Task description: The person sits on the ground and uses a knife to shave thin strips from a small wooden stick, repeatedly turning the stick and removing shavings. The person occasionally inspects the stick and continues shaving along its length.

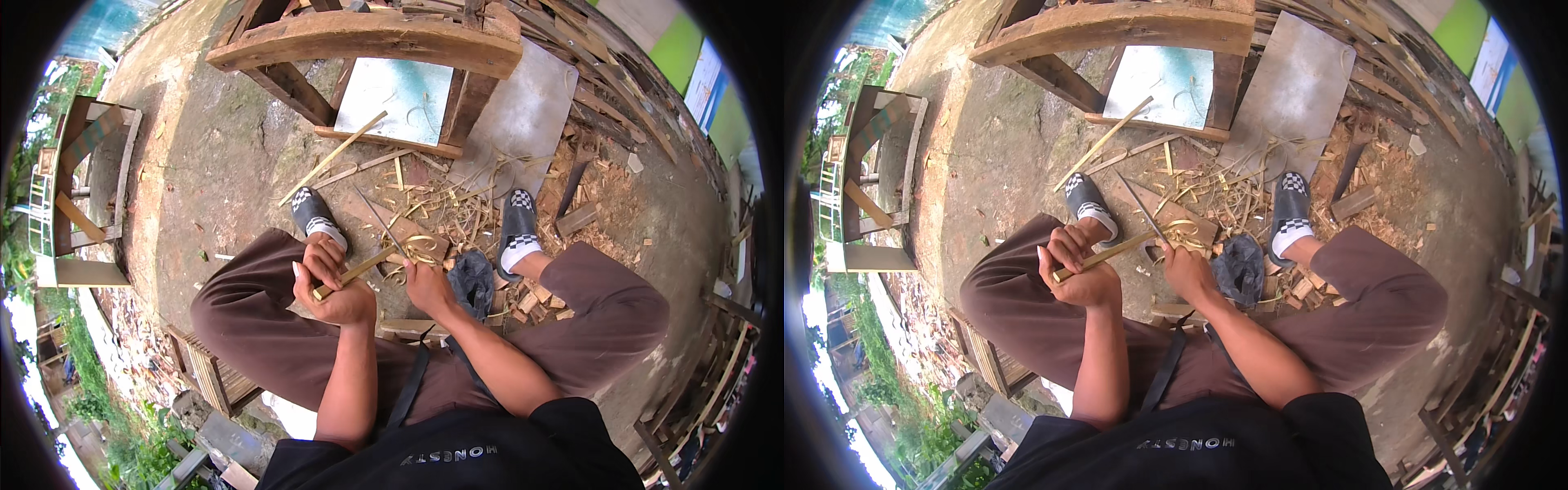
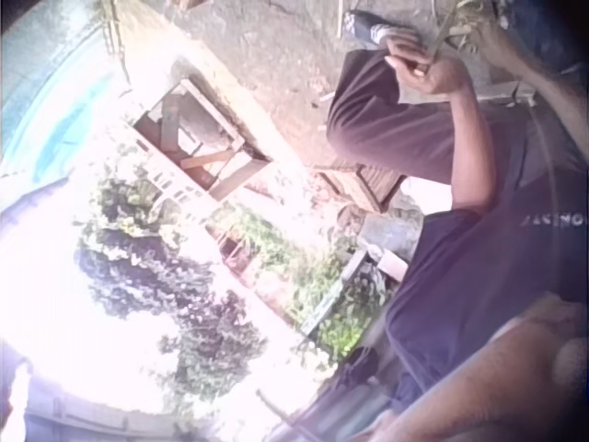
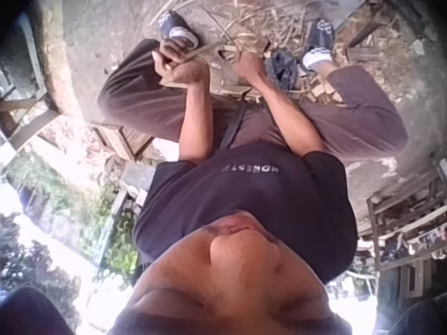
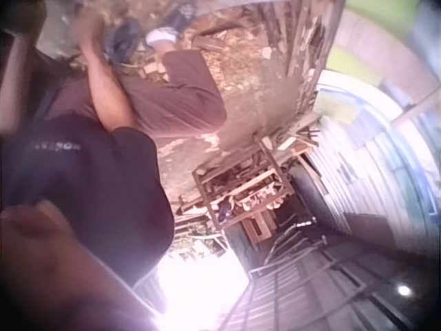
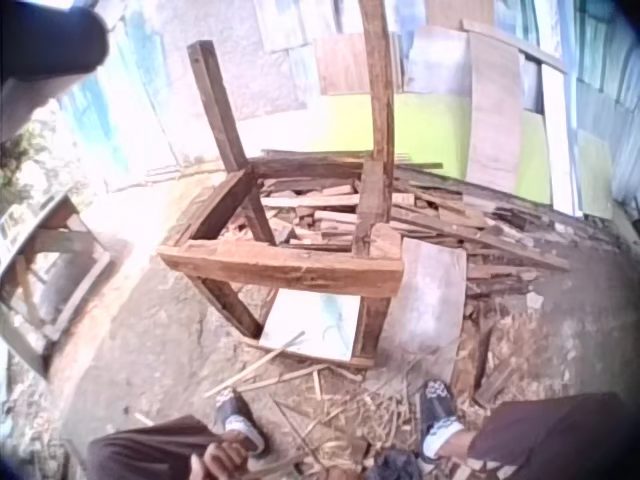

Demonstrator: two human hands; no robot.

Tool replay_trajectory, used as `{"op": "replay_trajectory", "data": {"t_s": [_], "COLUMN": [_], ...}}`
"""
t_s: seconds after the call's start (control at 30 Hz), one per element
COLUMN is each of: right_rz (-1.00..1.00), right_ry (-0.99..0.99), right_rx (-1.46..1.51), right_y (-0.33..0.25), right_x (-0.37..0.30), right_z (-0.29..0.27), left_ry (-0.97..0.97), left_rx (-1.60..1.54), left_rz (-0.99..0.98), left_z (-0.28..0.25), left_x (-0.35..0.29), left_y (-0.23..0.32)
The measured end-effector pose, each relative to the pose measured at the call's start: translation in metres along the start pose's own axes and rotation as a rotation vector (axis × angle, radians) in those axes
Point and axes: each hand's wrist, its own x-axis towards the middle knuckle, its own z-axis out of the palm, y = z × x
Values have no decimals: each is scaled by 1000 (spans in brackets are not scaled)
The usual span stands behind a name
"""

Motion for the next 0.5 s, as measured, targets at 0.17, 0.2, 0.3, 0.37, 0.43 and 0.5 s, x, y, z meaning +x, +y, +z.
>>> {"op": "replay_trajectory", "data": {"t_s": [0.17,0.2,0.3,0.37,0.43,0.5], "right_rz": [-218,-222,-85,25,82,51], "right_ry": [28,55,39,27,-33,-19], "right_rx": [145,140,131,96,52,39], "right_y": [-40,-36,6,34,25,19], "right_x": [-18,-17,4,20,20,18], "right_z": [-19,-16,2,15,11,10], "left_ry": [-21,-22,-15,-6,19,19], "left_rx": [-26,-32,-68,-75,-42,-58], "left_rz": [-37,-38,-29,-20,-13,-17], "left_z": [-2,-1,-3,-5,-7,-7], "left_x": [-3,-1,1,6,7,10], "left_y": [0,1,2,1,2,1]}}
